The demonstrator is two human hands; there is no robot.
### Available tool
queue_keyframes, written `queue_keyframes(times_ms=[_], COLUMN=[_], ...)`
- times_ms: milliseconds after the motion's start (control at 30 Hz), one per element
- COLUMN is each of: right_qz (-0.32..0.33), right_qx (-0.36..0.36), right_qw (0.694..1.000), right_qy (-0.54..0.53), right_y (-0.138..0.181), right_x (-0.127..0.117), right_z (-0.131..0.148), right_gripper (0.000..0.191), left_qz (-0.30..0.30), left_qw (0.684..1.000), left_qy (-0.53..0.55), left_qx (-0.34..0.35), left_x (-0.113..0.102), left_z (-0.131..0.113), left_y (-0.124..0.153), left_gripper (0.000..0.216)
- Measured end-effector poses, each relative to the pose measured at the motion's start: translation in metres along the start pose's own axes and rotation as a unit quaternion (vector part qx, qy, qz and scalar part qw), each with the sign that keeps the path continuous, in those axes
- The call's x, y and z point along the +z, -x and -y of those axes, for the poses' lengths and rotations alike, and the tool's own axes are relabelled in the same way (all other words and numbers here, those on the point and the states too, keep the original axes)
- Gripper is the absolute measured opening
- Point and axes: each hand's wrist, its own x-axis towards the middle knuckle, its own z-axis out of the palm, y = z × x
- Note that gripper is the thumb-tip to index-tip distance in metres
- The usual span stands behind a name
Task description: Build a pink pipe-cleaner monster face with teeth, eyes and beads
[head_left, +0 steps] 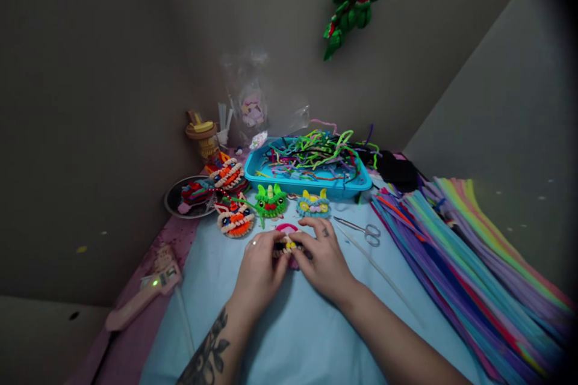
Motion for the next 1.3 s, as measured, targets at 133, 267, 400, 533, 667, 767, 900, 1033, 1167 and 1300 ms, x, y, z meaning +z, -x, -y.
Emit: queue_keyframes(times_ms=[133,267,400,533,667,767,900,1033,1167,1300], right_qz=[0.027,0.030,0.022,0.023,0.024,0.022,0.020,0.009,-0.004,0.014], right_qx=[-0.010,-0.014,-0.003,0.009,0.017,0.023,0.018,0.042,0.087,0.076], right_qw=[0.999,0.999,0.998,0.998,0.998,0.998,0.997,0.994,0.988,0.990], right_qy=[-0.024,-0.034,-0.051,-0.062,-0.062,-0.058,-0.066,-0.105,-0.125,-0.119], right_y=[0.001,0.001,0.000,-0.001,-0.002,-0.002,0.000,0.005,0.008,0.009], right_x=[-0.005,-0.006,-0.004,-0.001,0.002,0.001,-0.004,-0.012,-0.016,-0.014], right_z=[-0.002,-0.007,-0.008,-0.008,-0.007,-0.006,-0.008,-0.021,-0.035,-0.037], right_gripper=[0.032,0.035,0.028,0.024,0.023,0.024,0.034,0.041,0.032,0.029], left_qz=[-0.006,-0.005,-0.009,-0.011,-0.018,-0.017,-0.008,-0.015,-0.077,-0.077], left_qw=[1.000,1.000,1.000,1.000,1.000,1.000,1.000,0.998,0.997,0.996], left_qy=[-0.005,0.000,-0.003,-0.002,-0.005,-0.002,0.017,0.012,-0.010,-0.023], left_qx=[-0.004,0.000,0.000,-0.008,-0.014,-0.013,0.006,0.055,0.004,-0.041], left_x=[0.002,0.003,0.003,0.005,0.008,0.008,0.003,-0.007,-0.012,-0.016], left_z=[0.002,0.002,0.002,0.002,0.003,0.004,0.003,0.005,0.015,0.023], left_y=[0.000,0.000,-0.001,-0.002,-0.001,-0.001,0.001,0.003,0.003,0.000], left_gripper=[0.028,0.029,0.026,0.025,0.025,0.026,0.036,0.050,0.032,0.022])
